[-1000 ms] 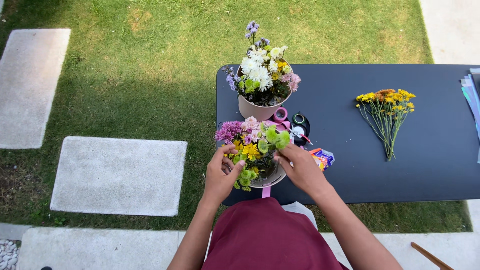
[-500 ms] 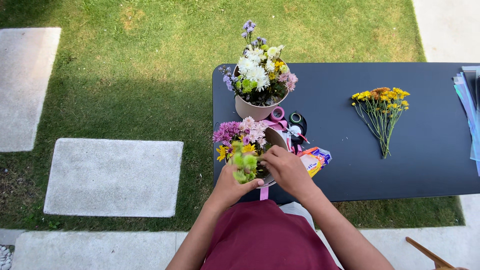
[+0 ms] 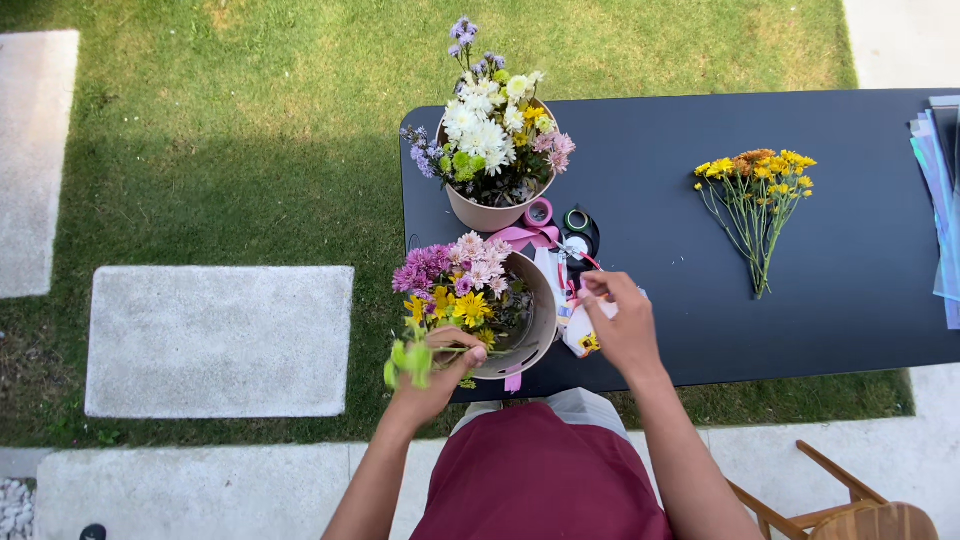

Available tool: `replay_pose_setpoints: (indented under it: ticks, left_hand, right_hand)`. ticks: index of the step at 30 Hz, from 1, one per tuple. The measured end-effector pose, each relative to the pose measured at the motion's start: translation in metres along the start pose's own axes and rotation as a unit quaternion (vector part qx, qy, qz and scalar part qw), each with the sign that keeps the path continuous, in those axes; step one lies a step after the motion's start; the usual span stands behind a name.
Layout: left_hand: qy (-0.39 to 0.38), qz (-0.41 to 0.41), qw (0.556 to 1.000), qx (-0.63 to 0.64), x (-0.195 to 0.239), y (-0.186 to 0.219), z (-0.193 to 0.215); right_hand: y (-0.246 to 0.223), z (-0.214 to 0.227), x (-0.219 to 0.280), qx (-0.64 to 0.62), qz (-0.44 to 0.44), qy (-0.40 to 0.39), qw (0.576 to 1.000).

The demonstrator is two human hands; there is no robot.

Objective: The person places green and yellow flowers into a vase, wipes the stems with a cloth, and trims the bottom of the stems using shears.

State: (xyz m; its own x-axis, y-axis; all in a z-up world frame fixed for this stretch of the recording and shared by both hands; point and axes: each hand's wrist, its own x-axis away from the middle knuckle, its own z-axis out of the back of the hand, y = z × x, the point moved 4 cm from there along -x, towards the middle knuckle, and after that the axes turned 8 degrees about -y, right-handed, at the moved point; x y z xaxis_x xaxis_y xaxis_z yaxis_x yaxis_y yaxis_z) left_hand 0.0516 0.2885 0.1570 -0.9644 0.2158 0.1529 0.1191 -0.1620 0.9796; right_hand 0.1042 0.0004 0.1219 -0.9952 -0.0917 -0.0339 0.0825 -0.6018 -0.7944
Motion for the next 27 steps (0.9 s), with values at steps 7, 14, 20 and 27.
replay_pose_setpoints:
  ticks: [7, 14, 20, 27]
  left_hand:
    - [0.077, 0.038, 0.996, -0.003, -0.006, -0.033, -0.011]
    - [0.128, 0.104, 0.984, -0.074, 0.002, 0.026, -0.046]
    - [0.243, 0.092, 0.965, -0.029, 0.009, 0.005, -0.06]
    - [0.196, 0.06, 0.978, -0.032, 0.011, -0.014, -0.079]
  right_hand:
    - [0.112, 0.0, -0.042, 0.007, -0.118, -0.059, 0.991]
    - [0.199, -0.068, -0.082, 0.071, -0.18, -0.179, 0.965]
    - [0.219, -0.123, -0.088, 0.083, -0.124, -0.257, 0.955]
    - [0.221, -0.168, -0.057, 0.31, 0.024, -0.37, 0.876]
